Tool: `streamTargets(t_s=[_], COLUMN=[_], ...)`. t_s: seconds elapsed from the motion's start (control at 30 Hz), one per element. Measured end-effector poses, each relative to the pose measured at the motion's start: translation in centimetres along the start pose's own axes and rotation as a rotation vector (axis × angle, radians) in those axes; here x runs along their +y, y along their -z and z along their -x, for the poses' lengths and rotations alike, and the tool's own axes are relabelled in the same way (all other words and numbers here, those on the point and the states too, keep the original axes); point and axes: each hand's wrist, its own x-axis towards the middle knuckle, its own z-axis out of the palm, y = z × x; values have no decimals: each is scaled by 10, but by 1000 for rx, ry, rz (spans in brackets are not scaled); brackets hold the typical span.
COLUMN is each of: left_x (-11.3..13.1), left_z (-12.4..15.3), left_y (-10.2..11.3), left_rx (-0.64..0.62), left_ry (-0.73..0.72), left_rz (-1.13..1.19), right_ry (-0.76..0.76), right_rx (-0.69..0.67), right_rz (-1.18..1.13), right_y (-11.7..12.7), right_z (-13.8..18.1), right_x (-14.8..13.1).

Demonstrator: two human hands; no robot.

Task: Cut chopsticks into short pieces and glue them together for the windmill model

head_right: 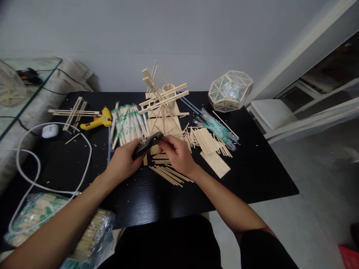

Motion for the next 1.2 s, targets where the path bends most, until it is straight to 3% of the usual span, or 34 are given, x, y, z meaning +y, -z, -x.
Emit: streamTargets(t_s=[1.2], left_x=[0], left_z=[-1], left_y=[-2], left_rx=[-2], left_ry=[-17], left_rz=[3], right_ry=[-71], right_rx=[-53], right_rz=[-126], right_y=[-2], right_z=[0], right_x=[8])
